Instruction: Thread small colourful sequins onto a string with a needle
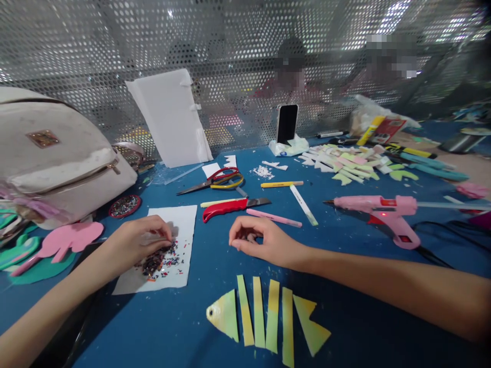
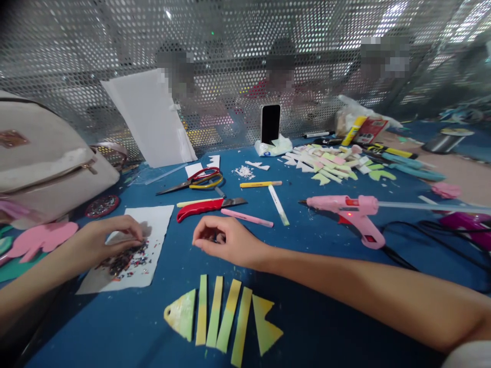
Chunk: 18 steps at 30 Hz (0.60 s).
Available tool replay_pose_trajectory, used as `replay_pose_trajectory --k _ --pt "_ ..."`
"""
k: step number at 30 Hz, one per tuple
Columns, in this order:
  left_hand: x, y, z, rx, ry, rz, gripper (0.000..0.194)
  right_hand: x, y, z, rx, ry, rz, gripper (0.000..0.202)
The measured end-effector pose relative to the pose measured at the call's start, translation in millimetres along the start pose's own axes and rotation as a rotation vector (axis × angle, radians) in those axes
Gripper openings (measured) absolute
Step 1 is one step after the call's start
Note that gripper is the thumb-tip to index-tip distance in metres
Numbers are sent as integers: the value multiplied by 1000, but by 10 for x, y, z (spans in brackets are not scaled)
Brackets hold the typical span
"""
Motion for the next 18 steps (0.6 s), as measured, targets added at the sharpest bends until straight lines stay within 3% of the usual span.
replay_pose_trajectory --k 11,18 --pt "15 42 43 -36 32 -50 22 11 8 -9 19 -15 -2 12" --pt "34 -88 30 -50 -95 -63 26 10 22 -1 22 -6 0 12"
Point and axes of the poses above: each hand's wrist, its own x-axis away from the middle knuckle, its own y-axis out of the palm, z = x × y, the point moved 9 cm from there along -x, towards the middle knuckle, and after that the axes turned 14 degrees about -x, right-handed, at the moved point
